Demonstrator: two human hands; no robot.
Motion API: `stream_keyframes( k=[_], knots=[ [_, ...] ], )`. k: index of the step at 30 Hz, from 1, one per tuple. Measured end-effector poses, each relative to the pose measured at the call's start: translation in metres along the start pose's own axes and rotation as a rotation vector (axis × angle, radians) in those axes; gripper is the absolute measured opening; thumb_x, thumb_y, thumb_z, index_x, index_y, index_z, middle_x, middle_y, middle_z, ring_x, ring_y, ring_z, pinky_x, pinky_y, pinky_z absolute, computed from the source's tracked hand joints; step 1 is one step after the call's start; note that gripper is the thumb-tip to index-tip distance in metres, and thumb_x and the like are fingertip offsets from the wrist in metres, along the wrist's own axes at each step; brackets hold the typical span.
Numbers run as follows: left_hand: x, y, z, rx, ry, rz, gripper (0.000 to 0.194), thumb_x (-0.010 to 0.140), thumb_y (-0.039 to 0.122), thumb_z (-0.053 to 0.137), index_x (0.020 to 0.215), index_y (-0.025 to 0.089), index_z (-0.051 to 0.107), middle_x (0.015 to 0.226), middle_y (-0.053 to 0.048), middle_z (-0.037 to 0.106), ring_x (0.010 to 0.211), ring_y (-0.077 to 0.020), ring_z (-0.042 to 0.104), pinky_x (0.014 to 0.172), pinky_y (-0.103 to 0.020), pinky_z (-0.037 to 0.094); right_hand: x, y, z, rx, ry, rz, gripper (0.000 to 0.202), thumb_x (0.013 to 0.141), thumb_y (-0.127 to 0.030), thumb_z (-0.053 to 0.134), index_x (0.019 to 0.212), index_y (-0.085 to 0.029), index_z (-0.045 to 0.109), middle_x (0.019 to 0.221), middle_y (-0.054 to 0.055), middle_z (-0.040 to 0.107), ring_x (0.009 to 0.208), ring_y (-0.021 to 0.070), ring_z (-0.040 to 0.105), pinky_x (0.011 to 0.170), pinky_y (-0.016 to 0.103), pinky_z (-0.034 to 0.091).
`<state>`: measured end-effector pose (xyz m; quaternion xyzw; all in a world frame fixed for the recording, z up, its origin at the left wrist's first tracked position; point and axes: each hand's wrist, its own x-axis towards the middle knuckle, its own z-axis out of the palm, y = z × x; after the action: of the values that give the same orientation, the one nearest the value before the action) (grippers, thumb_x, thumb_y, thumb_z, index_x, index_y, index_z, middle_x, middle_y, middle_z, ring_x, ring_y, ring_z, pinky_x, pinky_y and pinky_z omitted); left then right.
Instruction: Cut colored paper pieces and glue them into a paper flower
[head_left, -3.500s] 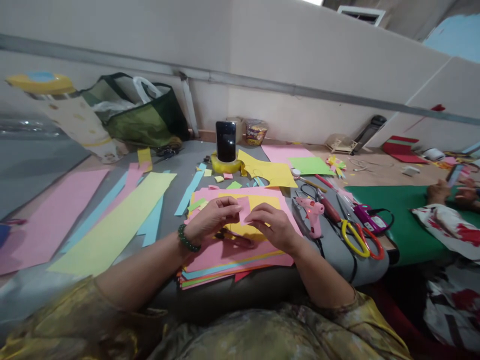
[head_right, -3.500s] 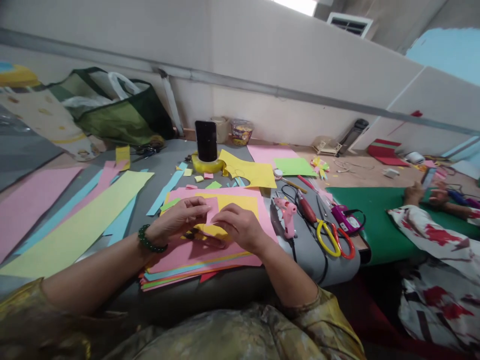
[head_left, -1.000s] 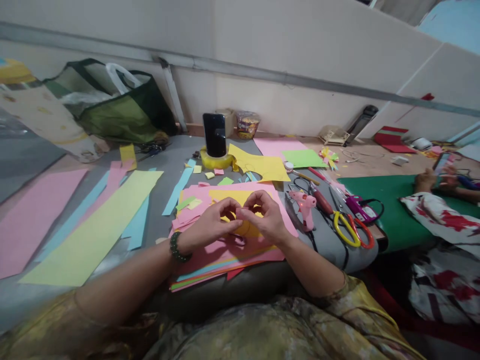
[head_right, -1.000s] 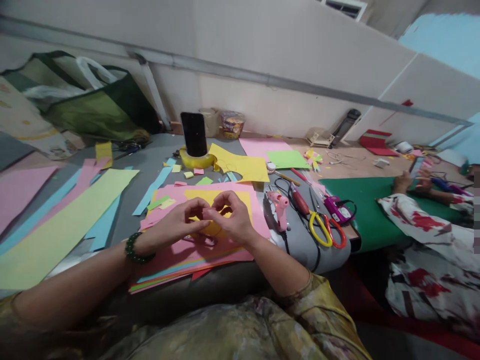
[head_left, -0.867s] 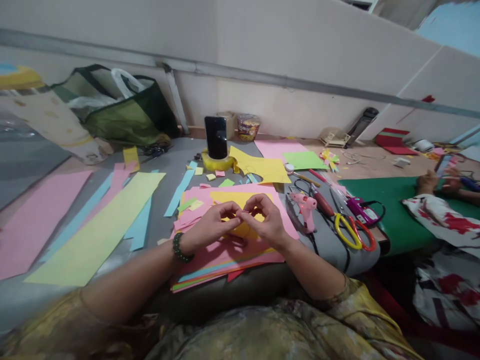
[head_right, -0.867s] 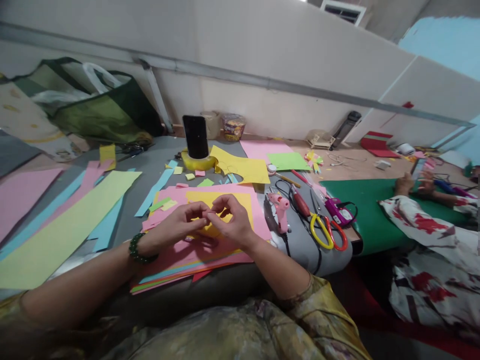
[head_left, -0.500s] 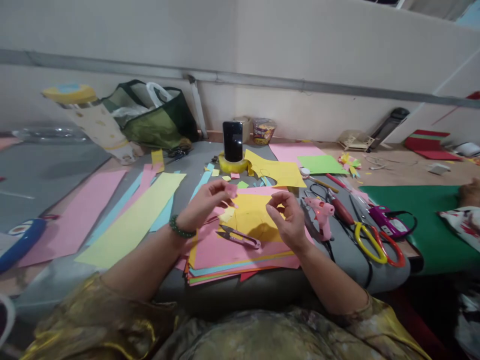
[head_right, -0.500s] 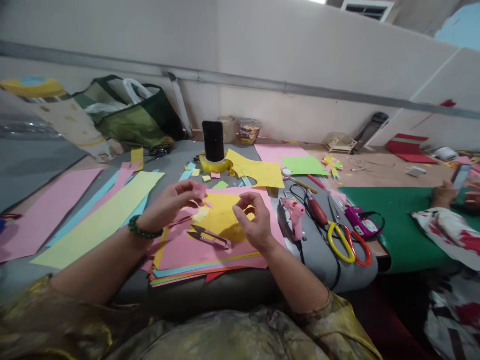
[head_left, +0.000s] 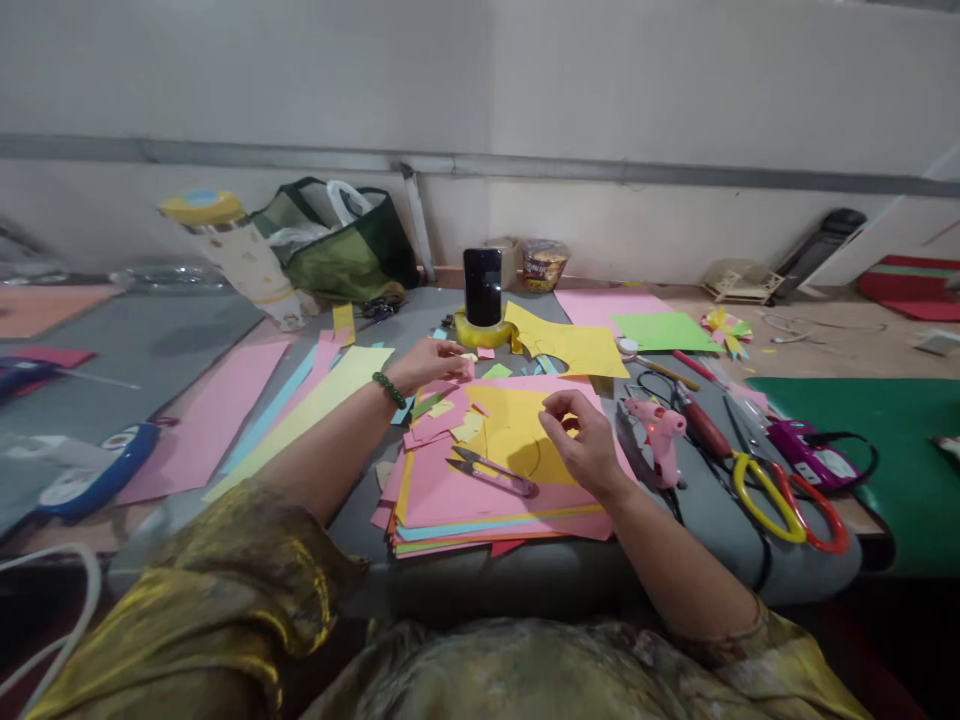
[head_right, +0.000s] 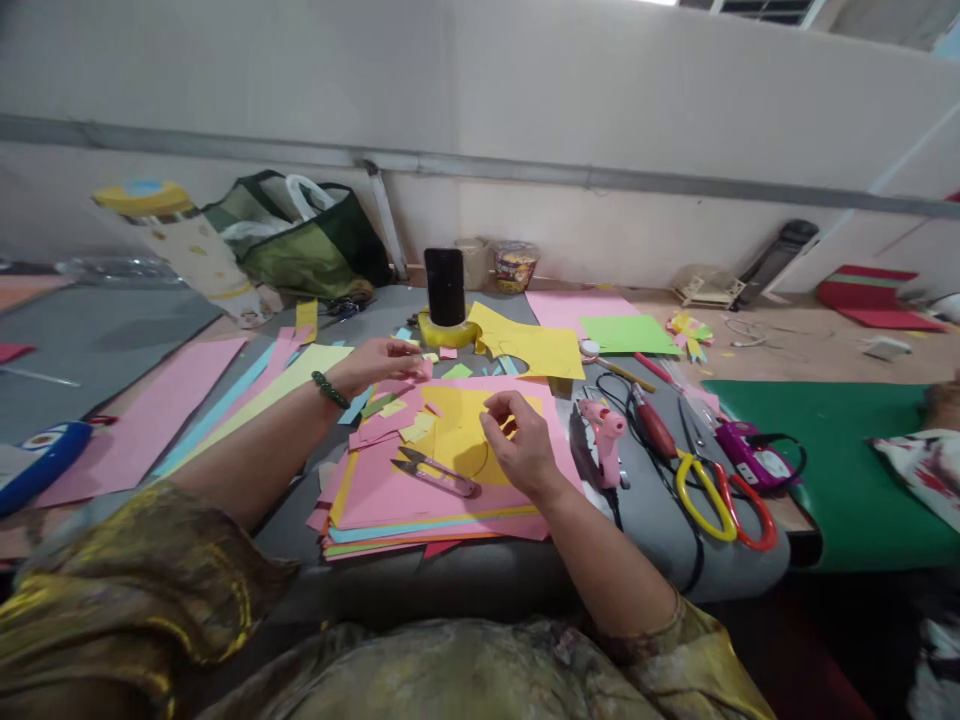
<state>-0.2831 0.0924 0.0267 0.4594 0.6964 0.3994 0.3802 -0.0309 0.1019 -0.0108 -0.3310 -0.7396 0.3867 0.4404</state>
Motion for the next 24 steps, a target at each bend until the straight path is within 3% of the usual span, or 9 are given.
stream_keyframes(
  k=[4, 8, 11, 16, 20, 24],
  knots=[
    [-0.005, -0.005, -0.017, 0.336, 0.031, 0.025, 0.029, 0.057, 0.046, 0.073, 0.063, 0.019, 0.063, 0.063, -0.002, 0.064, 0.067, -0.0201, 0.059, 0.059, -0.029, 0.042, 0.000, -0.001, -0.002, -0.023, -0.015, -0.005, 0.010, 0.079, -0.032, 0.056, 0.077, -0.022, 0.057, 0.067, 0.000, 0.062, 0.061, 0.0131, 0.058, 0.053, 0.023, 0.047],
    [-0.024, -0.008, -0.037, 0.749, -0.158, 0.025, 0.032, 0.063, 0.052, 0.065, 0.059, 0.021, 0.063, 0.060, -0.002, 0.064, 0.065, -0.0203, 0.057, 0.057, -0.028, 0.037, 0.000, -0.003, -0.001, -0.032, -0.053, -0.004, 0.010, 0.079, -0.031, 0.056, 0.076, -0.022, 0.056, 0.066, 0.000, 0.062, 0.059, 0.0129, 0.056, 0.051, 0.023, 0.046],
    [-0.035, -0.007, -0.039, 0.805, -0.190, 0.068, 0.032, 0.064, 0.052, 0.064, 0.066, 0.021, 0.062, 0.067, -0.003, 0.066, 0.067, -0.0201, 0.058, 0.057, -0.028, 0.037, -0.001, -0.002, 0.000, -0.041, -0.068, -0.003, 0.009, 0.079, -0.031, 0.055, 0.077, -0.022, 0.057, 0.065, 0.000, 0.062, 0.058, 0.0128, 0.056, 0.050, 0.023, 0.045],
    [-0.042, -0.004, -0.019, 0.810, -0.357, 0.102, 0.036, 0.062, 0.051, 0.070, 0.076, 0.021, 0.058, 0.077, -0.003, 0.066, 0.071, -0.0197, 0.058, 0.060, -0.027, 0.039, -0.001, 0.000, 0.000, -0.069, -0.080, -0.008, 0.010, 0.080, -0.031, 0.054, 0.076, -0.021, 0.057, 0.065, 0.000, 0.062, 0.058, 0.0125, 0.056, 0.050, 0.023, 0.045],
    [-0.041, -0.006, -0.008, 0.838, -0.337, 0.068, 0.034, 0.061, 0.045, 0.071, 0.078, 0.022, 0.052, 0.078, -0.003, 0.064, 0.070, -0.0199, 0.057, 0.057, -0.027, 0.037, -0.001, 0.000, -0.001, -0.092, -0.089, -0.006, 0.010, 0.080, -0.031, 0.054, 0.077, -0.021, 0.056, 0.065, 0.000, 0.061, 0.058, 0.0126, 0.056, 0.051, 0.023, 0.045],
    [-0.040, -0.010, -0.008, 0.773, -0.330, 0.046, 0.031, 0.061, 0.040, 0.070, 0.073, 0.023, 0.047, 0.069, 0.000, 0.060, 0.065, -0.0190, 0.055, 0.054, -0.026, 0.035, -0.001, 0.000, 0.000, -0.092, -0.102, -0.001, 0.010, 0.080, -0.031, 0.053, 0.077, -0.021, 0.056, 0.066, 0.000, 0.061, 0.058, 0.0126, 0.055, 0.051, 0.023, 0.045]
  ],
)
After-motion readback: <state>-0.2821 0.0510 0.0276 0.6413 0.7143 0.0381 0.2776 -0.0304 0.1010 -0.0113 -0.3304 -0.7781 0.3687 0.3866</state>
